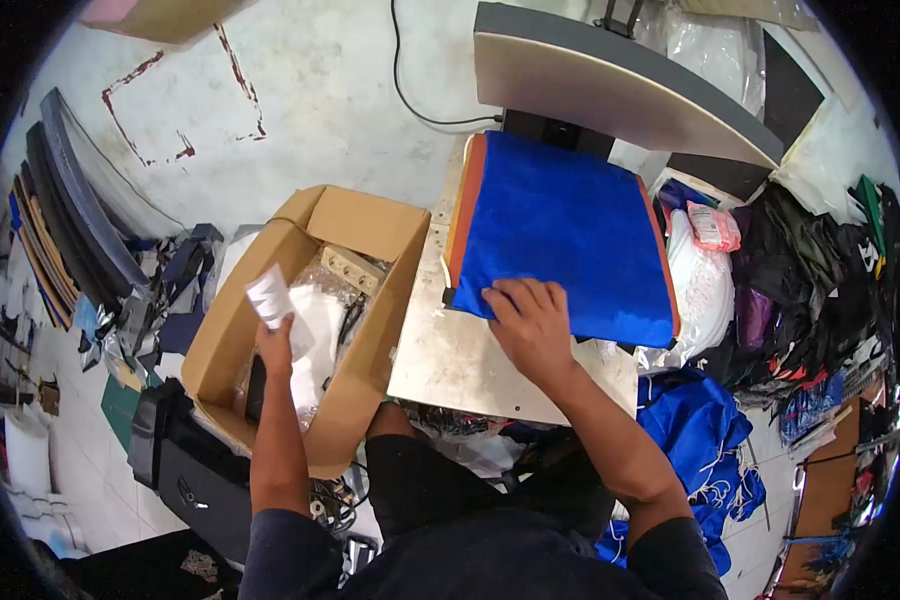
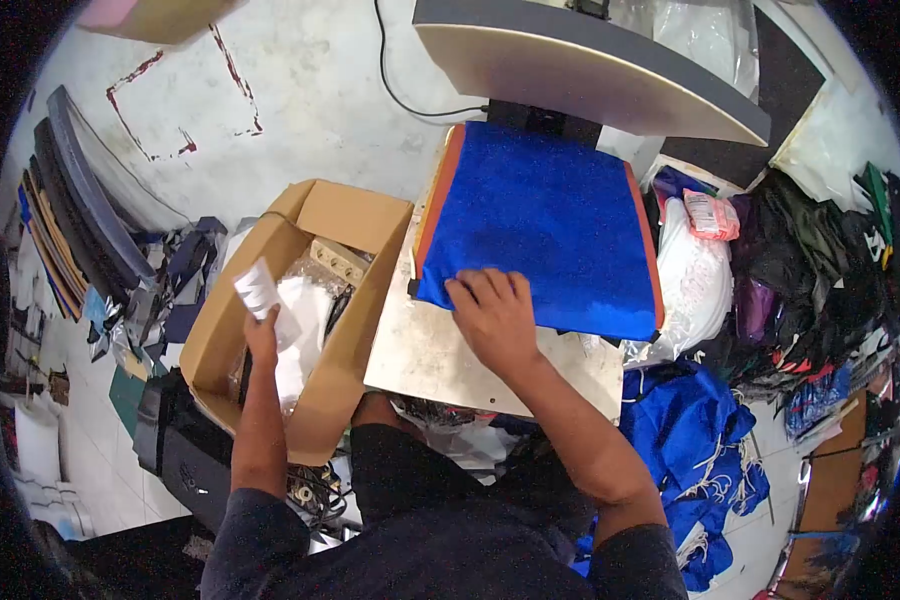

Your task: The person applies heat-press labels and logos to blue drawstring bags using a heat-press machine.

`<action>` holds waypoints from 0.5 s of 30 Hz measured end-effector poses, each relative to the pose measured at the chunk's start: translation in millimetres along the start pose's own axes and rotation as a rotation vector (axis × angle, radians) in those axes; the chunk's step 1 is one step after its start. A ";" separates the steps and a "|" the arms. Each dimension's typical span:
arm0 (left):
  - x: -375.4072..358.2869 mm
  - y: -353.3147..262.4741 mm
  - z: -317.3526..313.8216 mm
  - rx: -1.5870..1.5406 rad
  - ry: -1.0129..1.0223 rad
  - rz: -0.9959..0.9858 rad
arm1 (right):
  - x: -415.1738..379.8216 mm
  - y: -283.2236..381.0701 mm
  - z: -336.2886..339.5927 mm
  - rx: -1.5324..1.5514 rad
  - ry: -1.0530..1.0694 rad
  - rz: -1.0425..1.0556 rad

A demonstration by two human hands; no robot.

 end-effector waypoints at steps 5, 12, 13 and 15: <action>3.9 -44.0 9.0 -0.102 -0.110 -0.150 | 4.0 1.1 -3.6 0.019 -0.101 0.151; -16.1 -151.9 -21.3 -0.079 -0.153 -0.202 | -19.2 0.2 1.8 0.075 -0.015 0.028; -23.6 -167.1 -32.8 -0.138 -0.110 -0.170 | -23.6 -3.9 -6.9 0.063 0.081 0.014; -41.1 -190.3 -57.6 -0.179 -0.057 -0.098 | -28.8 -3.1 4.0 0.119 0.060 0.006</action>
Point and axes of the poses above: each hand's wrist, its own x-axis towards the middle knuckle, its own z-axis out of the back of the hand, y = z × x, the point moved 3 cm from there along x, towards the middle knuckle, and after that the axes turned 15 degrees about y, right-handed, at the moved point
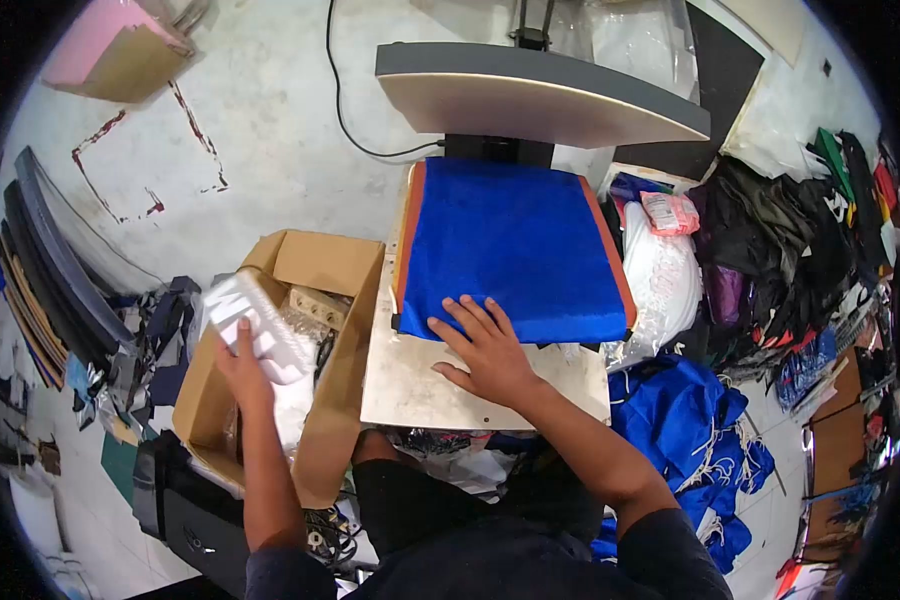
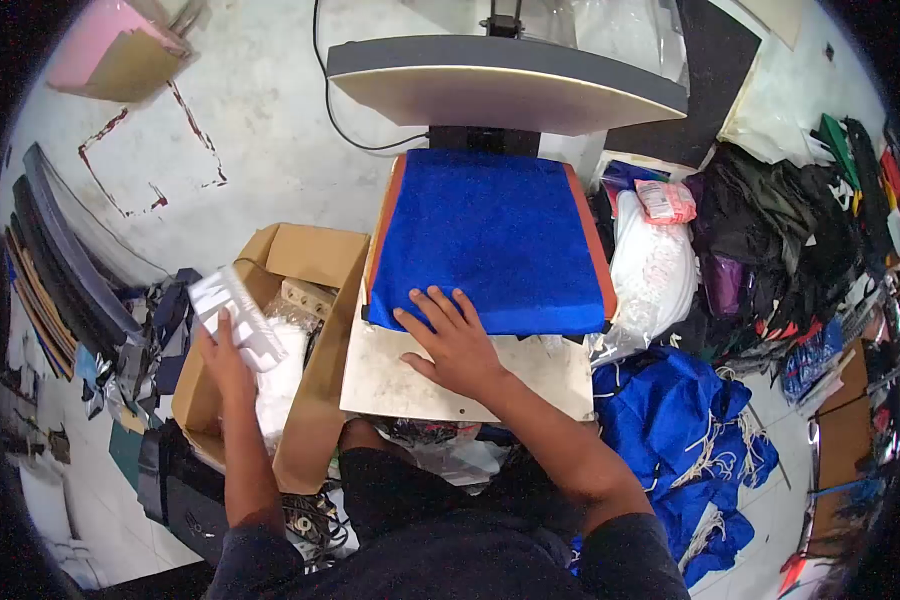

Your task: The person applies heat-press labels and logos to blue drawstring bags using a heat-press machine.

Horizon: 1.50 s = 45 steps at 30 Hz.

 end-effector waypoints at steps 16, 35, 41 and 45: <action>-107.8 -91.5 -253.3 -0.645 0.619 0.018 | -63.0 -32.3 70.0 0.400 -0.244 -0.053; -37.8 -59.1 -225.5 0.718 0.497 -0.371 | -45.2 -163.7 132.9 0.949 -0.081 -0.354; -71.1 -19.3 -201.8 1.064 0.429 -0.281 | -46.2 -232.5 104.0 1.127 -0.289 -0.524; -83.6 -5.7 -198.2 0.921 0.337 -0.329 | -19.0 -252.5 73.2 1.165 -0.233 -0.571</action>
Point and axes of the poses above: each hand's wrist, its own x-axis towards the middle knuckle, its own z-axis out of the back of the hand, y = z × x, the point moved 3 cm from there along x, towards the middle knuckle, and after that the axes turned 15 degrees about y, right-handed, at the moved point
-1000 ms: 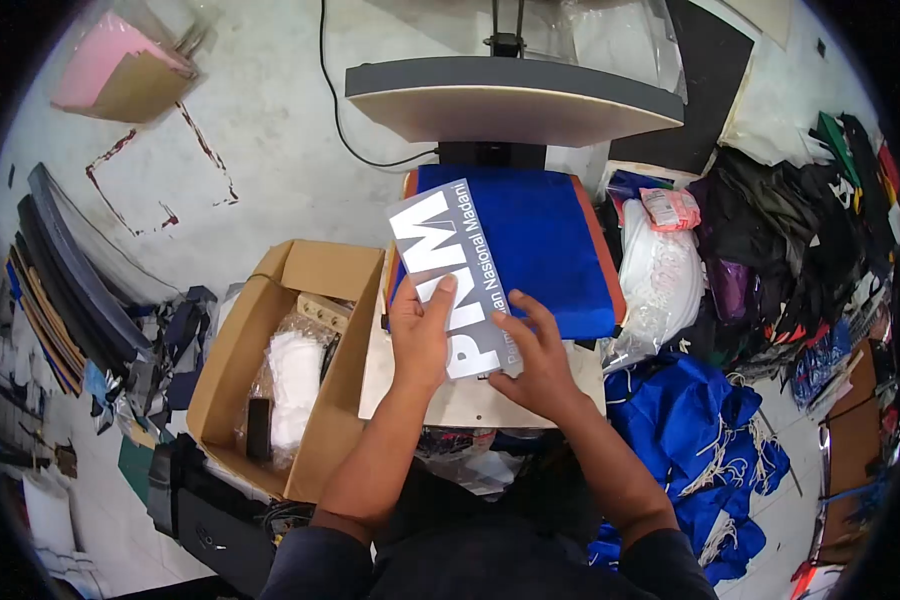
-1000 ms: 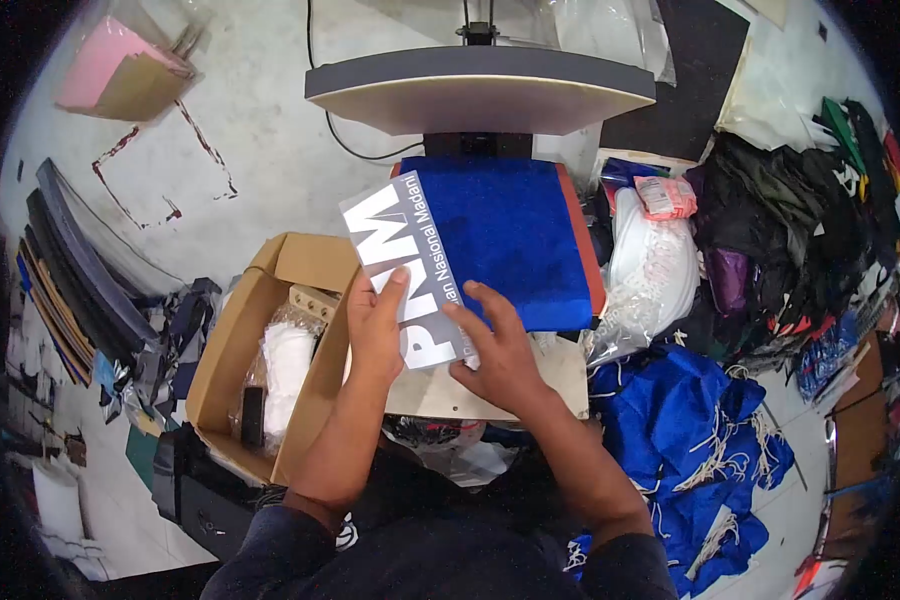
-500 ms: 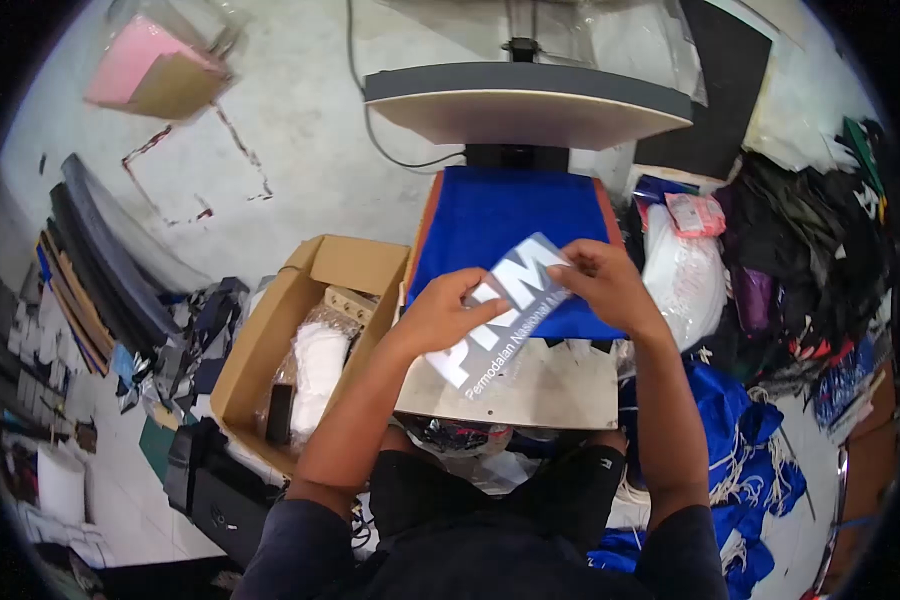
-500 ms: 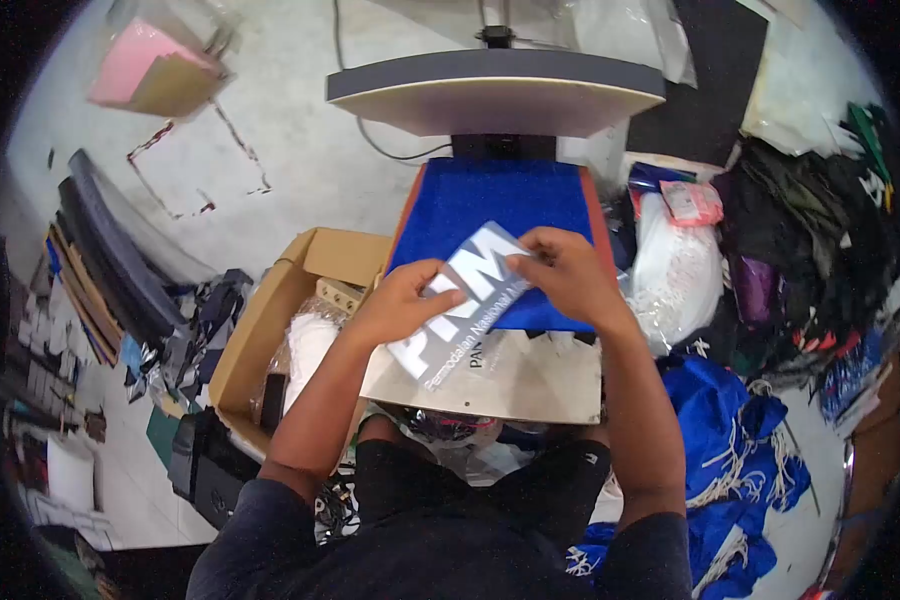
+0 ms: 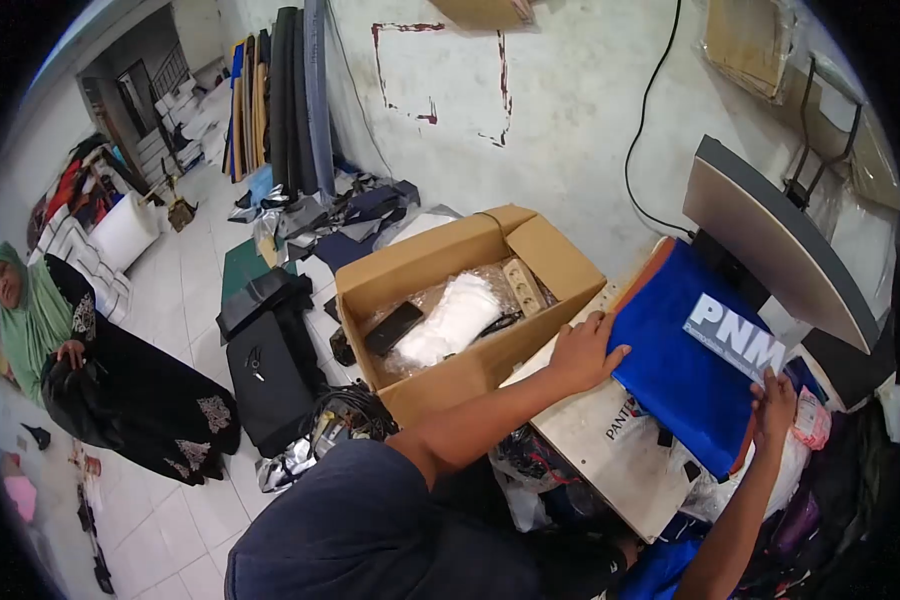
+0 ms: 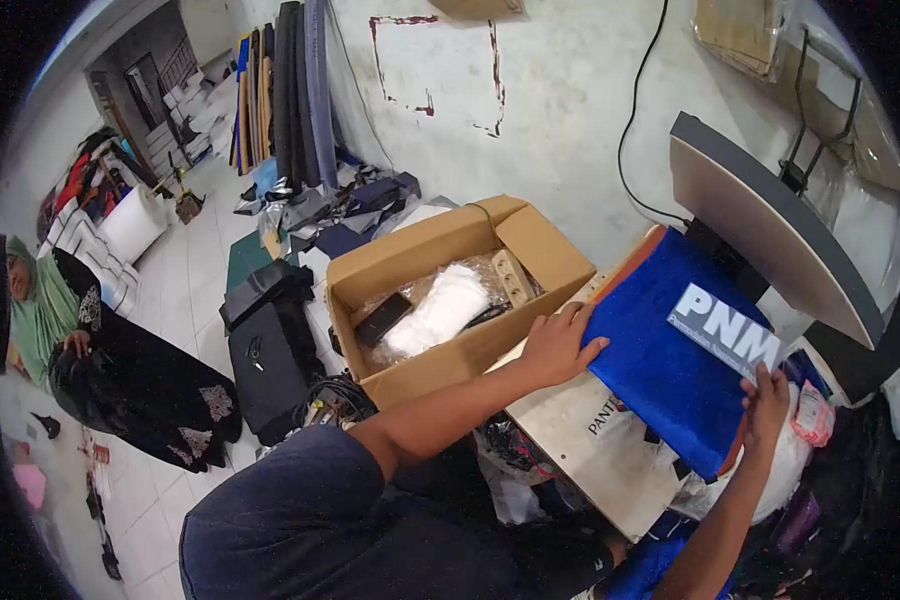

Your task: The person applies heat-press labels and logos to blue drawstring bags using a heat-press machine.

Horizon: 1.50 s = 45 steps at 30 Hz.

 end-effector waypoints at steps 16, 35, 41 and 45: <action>9.2 67.7 21.3 -0.398 0.211 -0.121 | 41.4 -18.0 -27.1 -0.378 0.014 -0.131; 175.7 -10.7 -66.3 0.332 0.543 -0.103 | 36.9 -10.3 -37.4 -0.641 -0.133 -0.006; 229.3 78.1 -117.6 -0.007 0.640 -0.212 | 37.0 -23.2 -27.1 -1.176 -0.282 0.292; 251.4 60.1 -76.8 0.138 0.488 0.069 | 45.3 -37.4 0.1 -0.823 -0.360 -0.165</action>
Point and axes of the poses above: each hand's wrist, its own x-axis towards the middle knuckle, its own z-axis out of the back of the hand, y = z × x, the point moved 3 cm from there along x, towards the middle knuckle, and after that the axes turned 15 degrees about y, right-handed, at the moved point
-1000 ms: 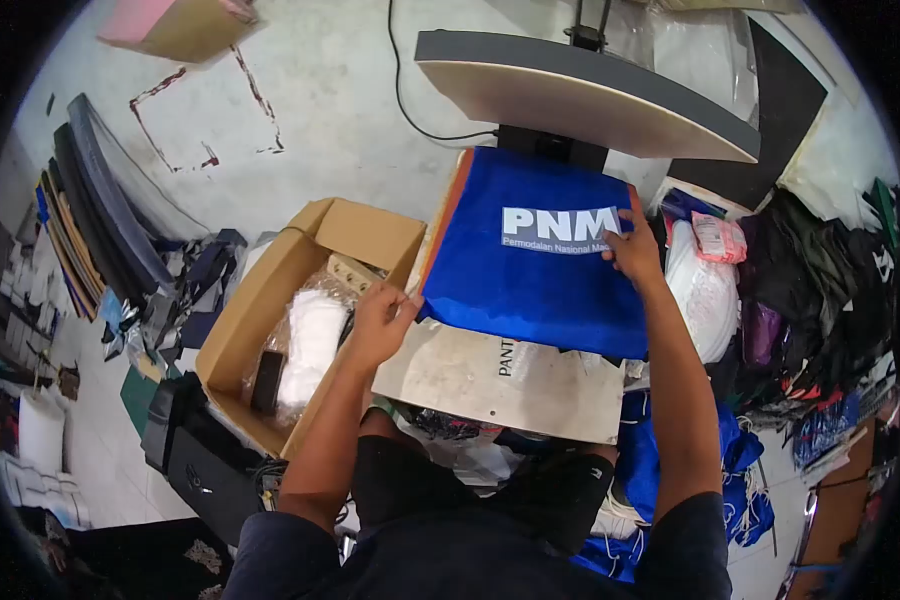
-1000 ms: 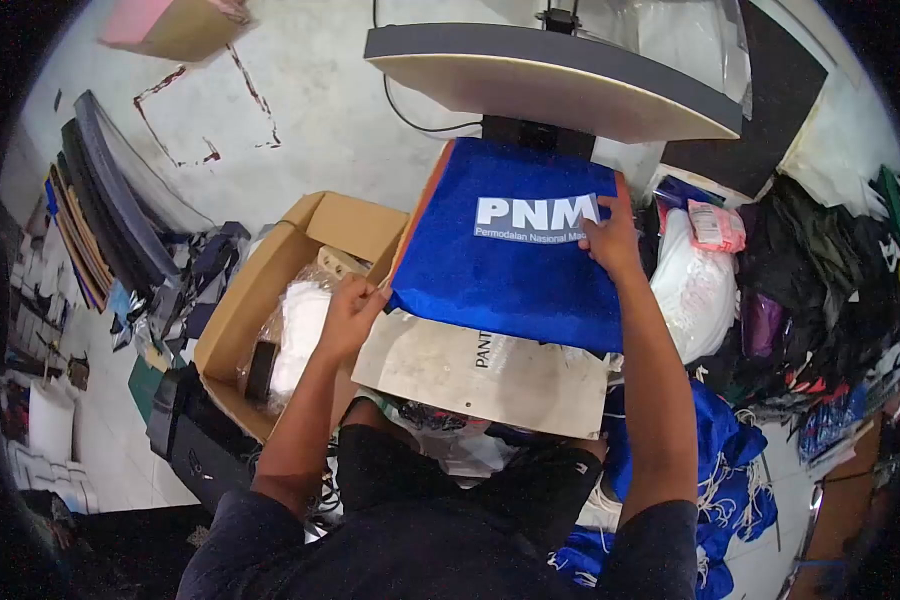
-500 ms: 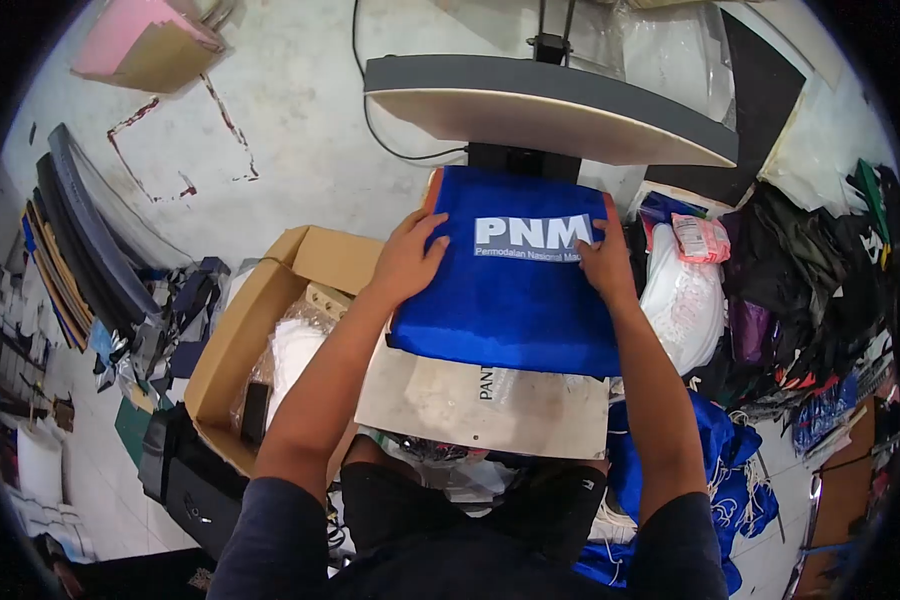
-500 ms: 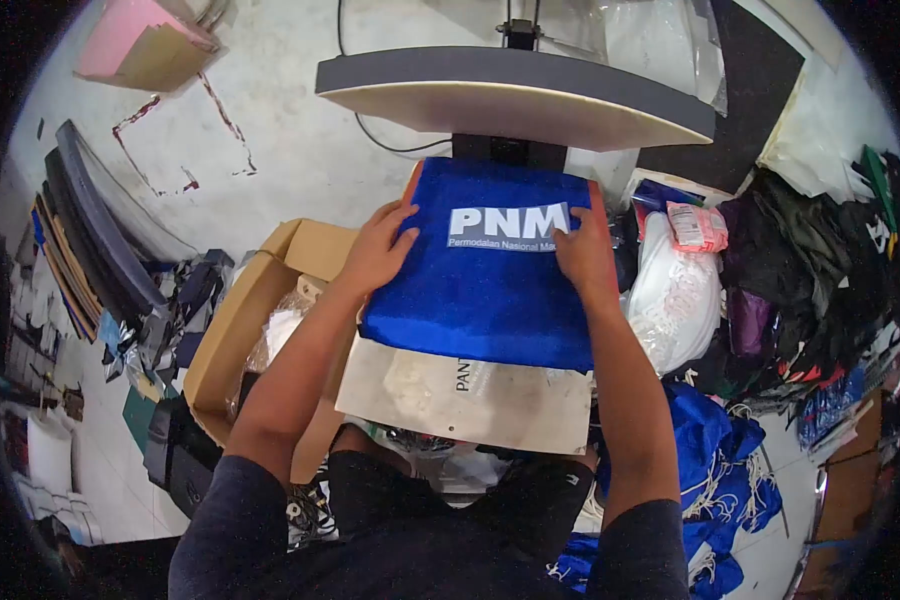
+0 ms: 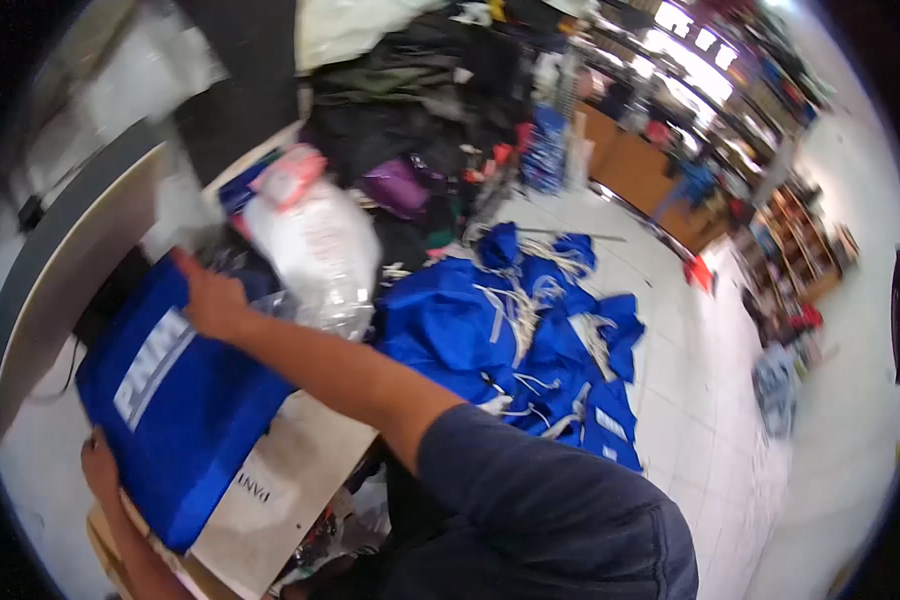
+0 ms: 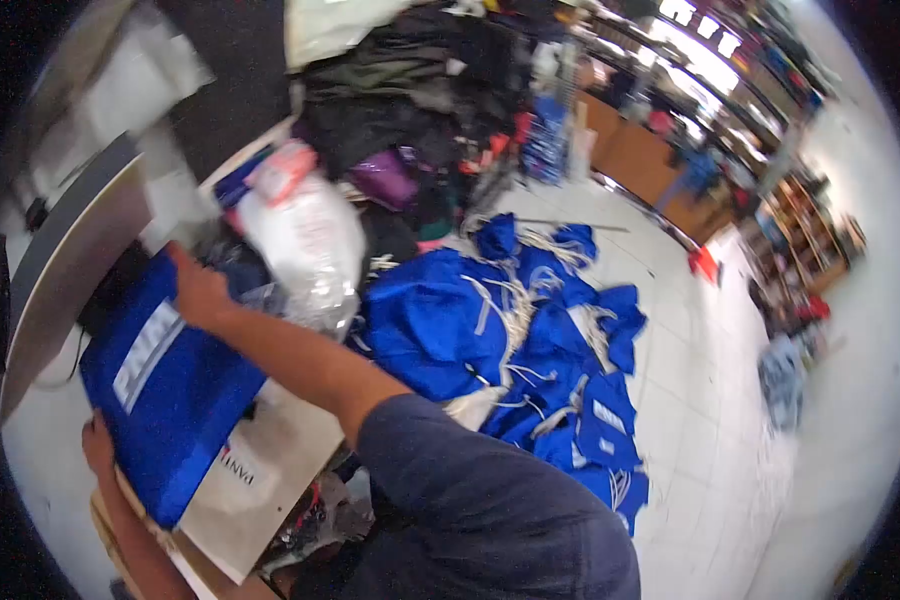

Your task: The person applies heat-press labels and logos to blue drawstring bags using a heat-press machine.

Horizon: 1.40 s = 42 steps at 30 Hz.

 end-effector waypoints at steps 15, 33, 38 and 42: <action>43.8 29.2 -6.9 -1.104 0.696 -0.251 | 60.6 -39.2 -27.2 0.359 0.091 0.141; 30.8 32.5 -1.7 -0.915 0.366 -0.143 | -145.6 -229.0 242.7 0.096 -0.532 -0.280; 43.8 51.9 -9.8 -0.966 0.397 -0.194 | -297.6 -288.9 468.4 -0.525 -1.129 -0.324; 31.4 35.6 -4.7 -0.968 0.416 -0.247 | -393.1 -294.0 598.5 -0.022 -1.313 -0.563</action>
Point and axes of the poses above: each hand's wrist, its own x-axis towards the middle knuckle, its own z-axis out of the back of the hand, y = z × x, the point moved 3 cm from there along x, towards the middle knuckle, and after that the axes turned 15 degrees about y, right-handed, at the moved point
